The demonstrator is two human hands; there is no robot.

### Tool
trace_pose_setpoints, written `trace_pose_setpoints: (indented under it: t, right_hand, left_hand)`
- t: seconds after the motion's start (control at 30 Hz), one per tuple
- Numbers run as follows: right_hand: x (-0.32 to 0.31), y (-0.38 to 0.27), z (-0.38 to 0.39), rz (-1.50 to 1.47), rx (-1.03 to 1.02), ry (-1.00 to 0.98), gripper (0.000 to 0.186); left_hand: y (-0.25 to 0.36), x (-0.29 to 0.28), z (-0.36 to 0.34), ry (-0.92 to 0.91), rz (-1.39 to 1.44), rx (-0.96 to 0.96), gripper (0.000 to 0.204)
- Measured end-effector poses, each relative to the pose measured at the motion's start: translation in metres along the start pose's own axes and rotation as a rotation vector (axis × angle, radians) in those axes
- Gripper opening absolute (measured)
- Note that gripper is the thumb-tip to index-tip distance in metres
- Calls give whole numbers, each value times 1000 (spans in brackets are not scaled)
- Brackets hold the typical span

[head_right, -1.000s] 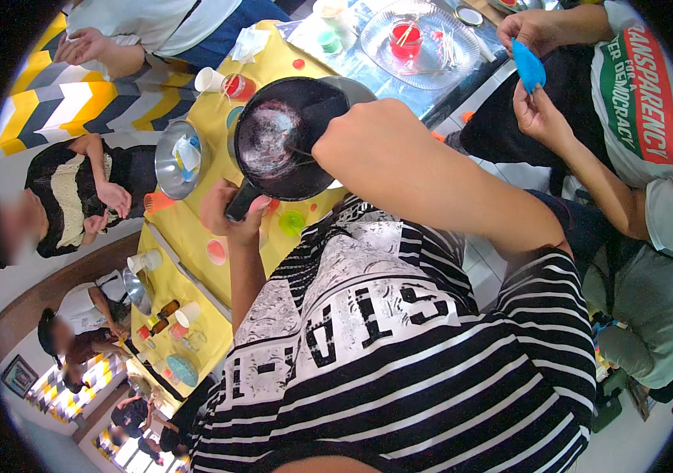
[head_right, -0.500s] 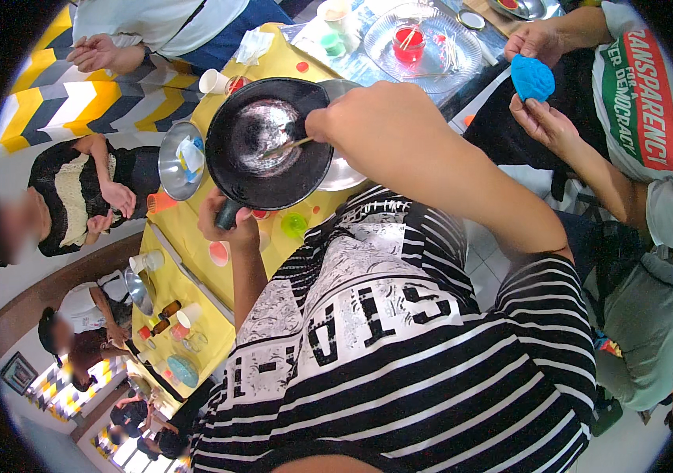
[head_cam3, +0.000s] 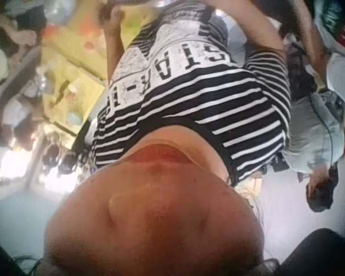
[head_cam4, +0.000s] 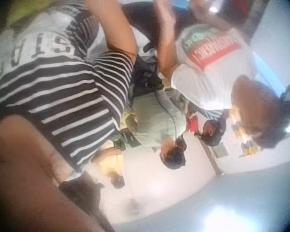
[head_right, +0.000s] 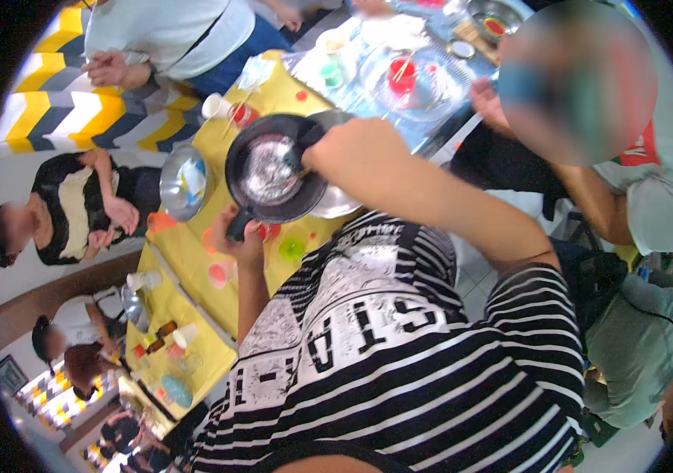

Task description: The person stirs a dark mixture in a black pot using a wooden stick. They repeatedly lift the pot to scrape the sides and pour the contents into a metal bowl, then return the pot to the table to continue stirring.

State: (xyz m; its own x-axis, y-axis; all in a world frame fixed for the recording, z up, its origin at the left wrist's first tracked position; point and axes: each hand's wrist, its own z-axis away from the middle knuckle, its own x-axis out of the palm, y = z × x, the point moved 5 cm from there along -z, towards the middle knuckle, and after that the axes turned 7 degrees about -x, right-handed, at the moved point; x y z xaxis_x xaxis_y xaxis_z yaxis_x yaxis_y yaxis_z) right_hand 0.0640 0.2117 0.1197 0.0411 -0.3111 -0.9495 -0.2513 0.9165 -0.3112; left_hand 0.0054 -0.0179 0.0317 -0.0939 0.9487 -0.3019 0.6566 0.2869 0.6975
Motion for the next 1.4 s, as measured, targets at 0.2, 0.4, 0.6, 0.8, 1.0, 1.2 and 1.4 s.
trace_pose_setpoints:
  t: [0.2, 0.4, 0.6, 0.8, 1.0, 1.2, 1.4]
  right_hand:
    - [16, 15, -16, 79, -24, 40, 10]
    - [46, 2, -19, 296, -17, 28, 10]
    - [62, 11, -30, 230, -151, -143, 14]
    - [45, -15, -38, 9, -325, -95, 35]
    - [67, 5, -55, 190, -86, -36, 29]
    - [81, -20, -52, 231, -128, -329, 15]
    - [59, -32, -59, 88, -233, -363, 16]
  left_hand:
    - [-8, 4, 2, -74, -81, 17, 52]
    - [19, 25, -2, -201, -206, 93, 48]
    - [23, 30, 0, -254, -198, 25, 43]
    - [12, 17, 2, -149, -137, -196, 43]
    - [17, 13, -2, -208, -204, -229, 39]
    - [12, 10, -3, -162, -186, -159, 40]
    - [19, 14, -7, -260, -247, -14, 39]
